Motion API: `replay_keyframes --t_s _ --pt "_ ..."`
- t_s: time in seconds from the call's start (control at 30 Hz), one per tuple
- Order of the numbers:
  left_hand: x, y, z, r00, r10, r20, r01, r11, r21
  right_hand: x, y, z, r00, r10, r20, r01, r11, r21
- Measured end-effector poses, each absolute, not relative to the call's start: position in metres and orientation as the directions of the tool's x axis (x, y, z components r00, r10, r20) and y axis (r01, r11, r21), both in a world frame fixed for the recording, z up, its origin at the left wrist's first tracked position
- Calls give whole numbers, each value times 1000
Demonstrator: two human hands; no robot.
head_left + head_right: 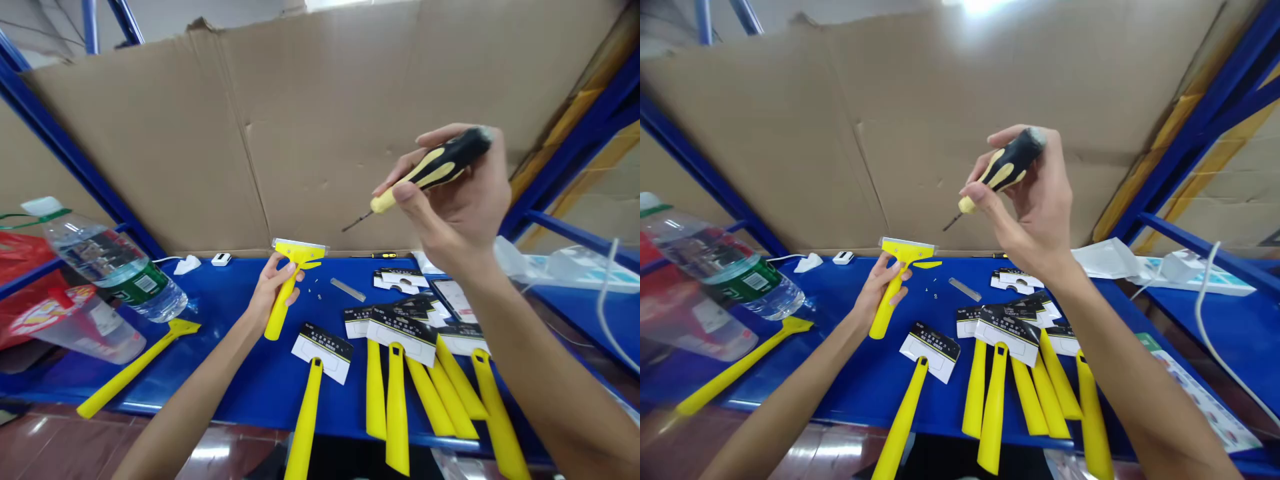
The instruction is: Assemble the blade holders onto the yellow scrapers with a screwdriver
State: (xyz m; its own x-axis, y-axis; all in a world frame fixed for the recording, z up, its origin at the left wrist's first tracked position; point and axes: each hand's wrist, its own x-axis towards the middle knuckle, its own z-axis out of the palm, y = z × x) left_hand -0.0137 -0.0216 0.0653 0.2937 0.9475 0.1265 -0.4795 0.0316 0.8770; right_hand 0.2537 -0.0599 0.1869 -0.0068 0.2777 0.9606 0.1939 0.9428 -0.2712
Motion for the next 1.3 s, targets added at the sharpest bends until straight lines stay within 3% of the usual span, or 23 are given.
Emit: replay_keyframes --t_s 0.07,0.23,0.4,0.47,0.53,0.57,0.7,0.83,1.1,1.3 --pt "-15 -23 67 293 944 152 -479 8 878 261 -62 191 -13 262 965 220 942 -253" --pt "-20 -27 69 319 925 207 -375 -77 924 273 -62 188 -47 387 921 300 885 -357" --pt "-28 -40 75 300 918 259 -216 -199 956 289 -42 176 -155 590 792 707 627 -328" --pt "-33 -47 77 258 929 265 -209 -214 954 298 -25 167 -216 778 590 844 453 -288" --pt "-36 -51 77 220 940 262 -214 -215 953 310 -5 156 -242 946 218 944 281 -173" --pt "-37 -52 76 204 943 261 -217 -217 952 316 5 148 -247 965 89 954 259 -153" --pt "-35 -48 73 164 952 258 -234 -217 948 341 36 118 -191 953 -235 980 169 -109" --pt "-23 -35 73 149 953 265 -275 -217 937 357 46 96 -85 906 -414 996 63 -65" --pt "-5 -21 61 157 962 223 -308 -166 937 357 54 83 -51 855 -517 999 37 -37" --pt "-8 -19 53 131 975 181 -290 -136 947 354 55 85 -75 878 -473 997 56 -55"
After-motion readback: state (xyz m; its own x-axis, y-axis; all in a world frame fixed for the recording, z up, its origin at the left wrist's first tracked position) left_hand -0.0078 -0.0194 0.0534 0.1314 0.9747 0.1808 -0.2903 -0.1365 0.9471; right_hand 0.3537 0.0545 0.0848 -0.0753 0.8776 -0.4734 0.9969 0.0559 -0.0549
